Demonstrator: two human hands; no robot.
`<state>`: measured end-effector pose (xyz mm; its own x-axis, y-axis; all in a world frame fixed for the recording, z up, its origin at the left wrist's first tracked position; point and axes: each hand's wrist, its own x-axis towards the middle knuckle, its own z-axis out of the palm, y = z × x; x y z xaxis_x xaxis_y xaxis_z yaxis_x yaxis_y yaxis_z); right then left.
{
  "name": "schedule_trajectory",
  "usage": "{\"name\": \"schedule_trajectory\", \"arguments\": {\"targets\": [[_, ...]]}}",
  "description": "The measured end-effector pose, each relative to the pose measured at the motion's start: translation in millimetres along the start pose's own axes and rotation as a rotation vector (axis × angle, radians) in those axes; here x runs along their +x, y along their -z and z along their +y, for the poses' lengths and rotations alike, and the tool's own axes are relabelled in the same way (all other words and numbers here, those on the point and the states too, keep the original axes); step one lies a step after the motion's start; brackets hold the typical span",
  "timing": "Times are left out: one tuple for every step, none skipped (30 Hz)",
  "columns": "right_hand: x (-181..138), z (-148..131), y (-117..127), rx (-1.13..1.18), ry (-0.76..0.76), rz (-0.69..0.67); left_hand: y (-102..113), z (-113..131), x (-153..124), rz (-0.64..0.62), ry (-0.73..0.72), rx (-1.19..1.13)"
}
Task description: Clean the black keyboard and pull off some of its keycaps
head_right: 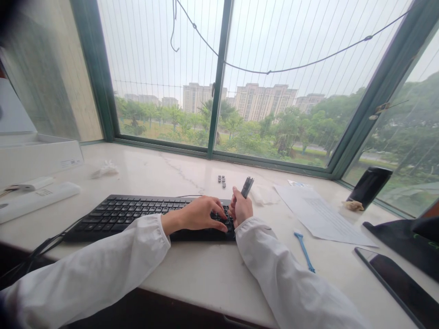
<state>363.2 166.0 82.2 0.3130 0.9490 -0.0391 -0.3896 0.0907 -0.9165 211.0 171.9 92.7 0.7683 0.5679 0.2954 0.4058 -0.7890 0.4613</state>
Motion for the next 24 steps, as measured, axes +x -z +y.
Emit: {"name": "schedule_trajectory", "arguments": {"targets": [[0.7, 0.3, 0.3, -0.01, -0.002, 0.007, -0.2, -0.8, 0.4, -0.003, -0.003, -0.011], [1.4, 0.9, 0.5, -0.019, -0.003, 0.011, -0.4, -1.7, 0.8, -0.005, -0.004, -0.022], [2.2, 1.7, 0.5, -0.026, -0.003, 0.015, -0.6, -2.5, 1.2, -0.006, -0.002, -0.033], [2.8, 2.6, 0.3, -0.034, -0.001, 0.02, -0.9, -3.2, 1.6, -0.005, 0.003, -0.045], [3.1, 3.5, -0.2, -0.042, 0.0, 0.024, -1.2, -3.8, 1.9, -0.004, 0.012, -0.059], [3.0, 4.4, -0.9, -0.05, 0.002, 0.031, -1.7, -4.4, 2.1, -0.003, 0.025, -0.072], [2.4, 5.3, -1.8, -0.052, 0.008, 0.036, -2.2, -4.9, 2.3, -0.001, 0.038, -0.084], [1.3, 6.1, -2.7, -0.05, 0.019, 0.035, -2.8, -5.3, 2.4, 0.004, 0.048, -0.093], [-0.2, 7.0, -3.6, -0.045, 0.037, 0.027, -3.4, -5.7, 2.5, 0.01, 0.055, -0.101], [-2.2, 7.8, -4.3, -0.044, 0.065, 0.009, -4.1, -6.1, 2.6, 0.017, 0.057, -0.111], [-4.5, 8.7, -4.7, -0.055, 0.109, -0.014, -4.8, -6.4, 2.6, 0.022, 0.055, -0.124], [-7.0, 9.6, -4.8, -0.082, 0.164, -0.041, -5.4, -6.6, 2.7, 0.026, 0.051, -0.138], [-9.5, 10.5, -4.7, -0.123, 0.223, -0.068, -5.9, -6.7, 2.8, 0.029, 0.049, -0.151], [-12.0, 11.4, -4.3, -0.172, 0.278, -0.091, -6.4, -6.8, 3.0, 0.029, 0.051, -0.16], [-14.3, 12.1, -3.6, -0.22, 0.325, -0.107, -6.8, -6.8, 3.1, 0.029, 0.057, -0.164], [-16.3, 12.7, -3.0, -0.26, 0.359, -0.116, -7.1, -6.9, 3.3, 0.028, 0.065, -0.163], [-18.1, 13.1, -2.3, -0.287, 0.382, -0.117, -7.4, -7.1, 3.5, 0.028, 0.075, -0.16], [-19.5, 13.3, -1.6, -0.303, 0.398, -0.117, -7.6, -7.4, 3.6, 0.028, 0.082, -0.158], [-20.6, 13.5, -1.0, -0.313, 0.411, -0.116, -7.9, -7.9, 3.7, 0.027, 0.084, -0.159], [-21.4, 13.5, -0.6, -0.321, 0.423, -0.119, -8.2, -8.4, 3.8, 0.025, 0.079, -0.162], [-21.9, 13.6, -0.2, -0.329, 0.433, -0.126, -8.4, -8.9, 3.8, 0.024, 0.072, -0.165], [-22.1, 13.6, 0.2, -0.337, 0.44, -0.135, -8.6, -9.3, 3.8, 0.023, 0.064, -0.168], [-22.1, 13.6, 0.5, -0.344, 0.445, -0.143, -8.8, -9.6, 3.8, 0.023, 0.059, -0.171], [-22.0, 13.5, 0.7, -0.347, 0.448, -0.148, -8.9, -9.6, 3.9, 0.024, 0.057, -0.173]]}}
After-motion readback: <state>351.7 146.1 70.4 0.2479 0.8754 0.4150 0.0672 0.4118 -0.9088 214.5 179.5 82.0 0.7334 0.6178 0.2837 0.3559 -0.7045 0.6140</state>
